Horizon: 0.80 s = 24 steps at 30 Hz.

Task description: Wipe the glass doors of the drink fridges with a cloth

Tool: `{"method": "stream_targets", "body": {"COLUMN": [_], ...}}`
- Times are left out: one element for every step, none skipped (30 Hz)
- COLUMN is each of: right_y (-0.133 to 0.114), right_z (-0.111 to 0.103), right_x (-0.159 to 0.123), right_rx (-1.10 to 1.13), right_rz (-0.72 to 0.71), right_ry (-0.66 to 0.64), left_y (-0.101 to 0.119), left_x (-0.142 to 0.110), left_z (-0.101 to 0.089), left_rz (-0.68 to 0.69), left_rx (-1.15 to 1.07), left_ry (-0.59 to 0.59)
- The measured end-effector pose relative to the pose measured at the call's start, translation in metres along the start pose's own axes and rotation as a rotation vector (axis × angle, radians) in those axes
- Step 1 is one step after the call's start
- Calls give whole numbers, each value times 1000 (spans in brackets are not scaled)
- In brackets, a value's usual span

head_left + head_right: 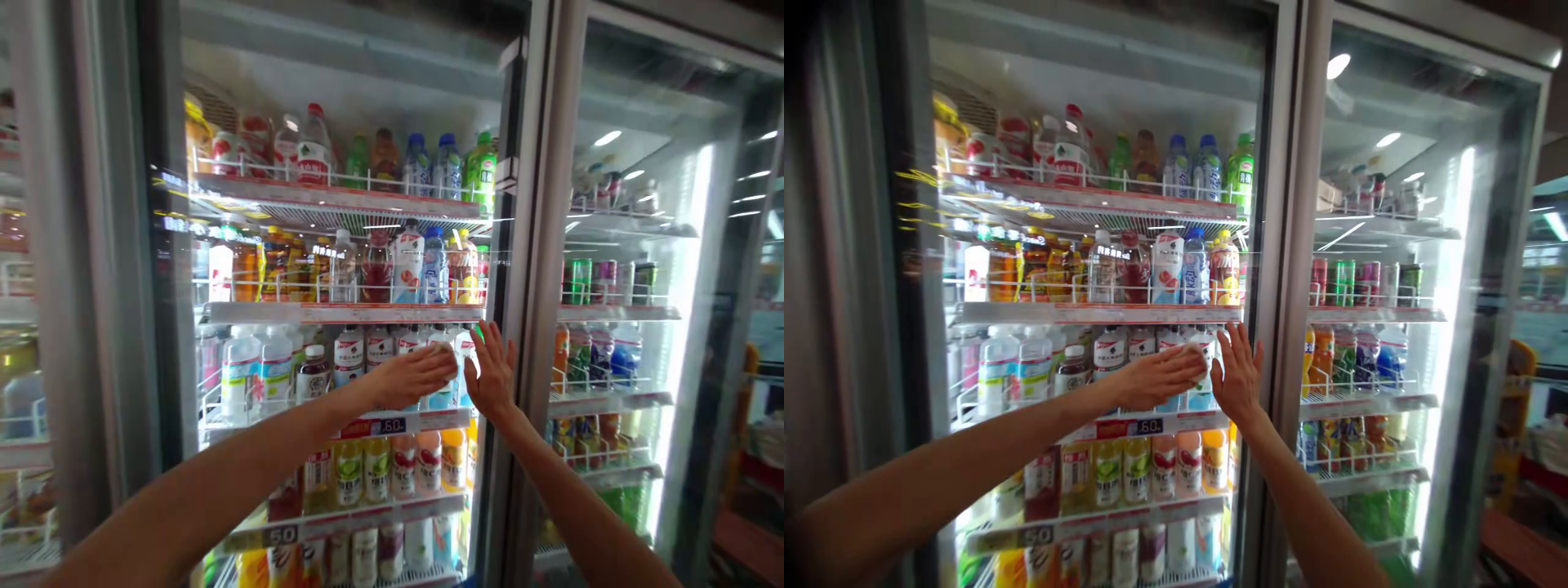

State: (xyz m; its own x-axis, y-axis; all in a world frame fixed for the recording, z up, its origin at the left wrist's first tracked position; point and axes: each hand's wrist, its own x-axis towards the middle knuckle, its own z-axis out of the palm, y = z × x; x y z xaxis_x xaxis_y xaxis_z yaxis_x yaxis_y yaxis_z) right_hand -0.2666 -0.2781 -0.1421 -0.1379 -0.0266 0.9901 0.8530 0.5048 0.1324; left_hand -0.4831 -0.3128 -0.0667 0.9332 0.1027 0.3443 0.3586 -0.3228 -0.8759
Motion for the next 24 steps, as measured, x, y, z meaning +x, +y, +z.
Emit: {"method": "stream_targets", "body": {"right_y": [3, 6, 9, 12, 15, 18, 21, 24, 28, 31, 34, 38, 41, 43, 44, 45, 43, 41, 37, 33, 27, 21, 15, 8], "right_z": [-1, -2, -4, -5, -6, -8, -9, -11, -13, -14, -16, -17, -18, -19, -20, -21, -22, -22, -23, -23, -23, -22, -21, -19], "right_x": [0, 0, 0, 0, -1, -1, -2, -4, -6, -8, -11, -13, -16, -17, -19, -19, -20, -20, -20, -21, -22, -22, -23, -24], "right_rx": [-1, -3, -5, -8, -10, -12, -13, -16, -20, -25, -29, -33, -36, -38, -40, -41, -42, -42, -39, -35, -29, -23, -16, -11], "right_rz": [2, 9, 20, 36, 51, 66, 81, 96, 109, 120, 128, 132, 135, 140, 150, 160, 170, 177, 178, 173, 164, 153, 141, 130], "right_ry": [4, 10, 19, 30, 41, 52, 64, 76, 83, 85, 84, 82, 81, 84, 91, 98, 99, 96, 86, 73, 57, 42, 27, 15], "left_y": [2, -1, -7, -13, -17, -15, -8, 4, 19, 33, 44, 50, 51, 48, 42, 38, 36, 38, 43, 50, 57, 61, 60, 55], "left_x": [7, 15, 23, 32, 39, 44, 47, 47, 47, 45, 44, 45, 47, 51, 55, 59, 61, 60, 55, 47, 35, 21, 5, -11], "left_z": [3, 4, 3, 3, 4, 6, 10, 15, 22, 27, 32, 35, 36, 35, 34, 32, 31, 30, 30, 29, 28, 26, 22, 16], "left_rz": [27, -48, -209, -385, -506, -549, -504, -386, -227, -71, 66, 151, 169, 113, 2, -129, -232, -272, -225, -117, 16, 120, 163, 135], "left_rx": [-10, -5, 13, 32, 43, 43, 33, 14, -7, -32, -58, -78, -90, -92, -86, -73, -62, -59, -66, -80, -96, -103, -96, -76], "left_ry": [-26, -19, 18, 65, 105, 124, 121, 99, 66, 35, 3, -23, -42, -48, -42, -27, -12, -4, -5, -20, -40, -61, -75, -78]}}
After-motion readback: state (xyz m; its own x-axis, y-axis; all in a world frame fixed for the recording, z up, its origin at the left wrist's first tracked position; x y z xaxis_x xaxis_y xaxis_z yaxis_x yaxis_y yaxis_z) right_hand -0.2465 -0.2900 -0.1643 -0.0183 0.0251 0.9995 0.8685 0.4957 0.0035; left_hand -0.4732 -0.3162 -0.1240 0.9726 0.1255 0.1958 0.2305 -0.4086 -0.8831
